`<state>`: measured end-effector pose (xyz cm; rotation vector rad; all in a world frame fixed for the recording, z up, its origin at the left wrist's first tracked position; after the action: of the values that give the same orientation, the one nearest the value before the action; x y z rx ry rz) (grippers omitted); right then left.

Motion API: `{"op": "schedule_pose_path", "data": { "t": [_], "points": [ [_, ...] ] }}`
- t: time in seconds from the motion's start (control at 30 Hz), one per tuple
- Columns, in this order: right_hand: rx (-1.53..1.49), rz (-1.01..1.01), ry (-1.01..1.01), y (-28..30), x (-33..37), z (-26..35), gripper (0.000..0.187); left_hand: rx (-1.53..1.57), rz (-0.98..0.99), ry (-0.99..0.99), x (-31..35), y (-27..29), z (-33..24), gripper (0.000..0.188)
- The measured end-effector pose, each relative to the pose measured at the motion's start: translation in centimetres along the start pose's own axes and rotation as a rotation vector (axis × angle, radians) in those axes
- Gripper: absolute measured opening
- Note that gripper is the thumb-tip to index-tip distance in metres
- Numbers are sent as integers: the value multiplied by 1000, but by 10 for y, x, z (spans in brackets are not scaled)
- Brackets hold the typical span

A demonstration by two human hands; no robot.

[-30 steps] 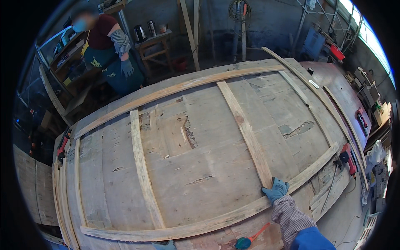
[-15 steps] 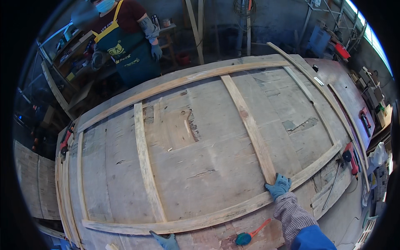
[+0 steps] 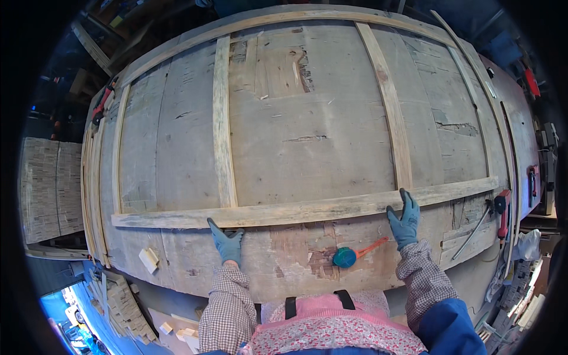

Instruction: The person positions wooden planks on a large flat surface, uses a hammer to drive nails, and measures the frame with a tape measure. A coworker assists by holding planks and hammering at times.

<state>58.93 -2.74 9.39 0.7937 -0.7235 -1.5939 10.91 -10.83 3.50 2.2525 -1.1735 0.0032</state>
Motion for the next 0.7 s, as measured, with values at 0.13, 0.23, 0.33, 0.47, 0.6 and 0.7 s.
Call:
{"op": "schedule_pose_path", "data": {
  "t": [0.13, 0.23, 0.33, 0.47, 0.6, 0.7],
  "points": [
    [-181, 374, 51, -7, 78, 40, 70, -295, -67, -43, -7, 8, 2, 109],
    [-65, 522, 86, -21, 120, 54, 77, -447, -115, -43, 2, 4, -23, 110],
    [36, 606, 94, -38, 134, 75, 83, -454, -159, -95, -4, 7, -10, 110],
    [222, 673, 137, -49, 137, 79, 85, -380, -171, -26, -7, 5, -9, 109],
    [250, 711, 113, -56, 137, 74, 83, -126, -219, 31, -10, 2, -5, 110],
    [252, 646, 159, -59, 138, 72, 80, -211, -261, 50, -12, 6, -7, 110]
  ]
}}
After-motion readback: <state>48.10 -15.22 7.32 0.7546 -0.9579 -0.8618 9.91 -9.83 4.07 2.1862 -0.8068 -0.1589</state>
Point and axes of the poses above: each hand's wrist, its own x-axis away from the middle knuckle, its own y-axis out of the back of the hand, z = x × y, the point moved 1 cm from there along -x, towards the middle knuckle, and after that the axes turned 10 degrees about -x, right-handed, at the moved point
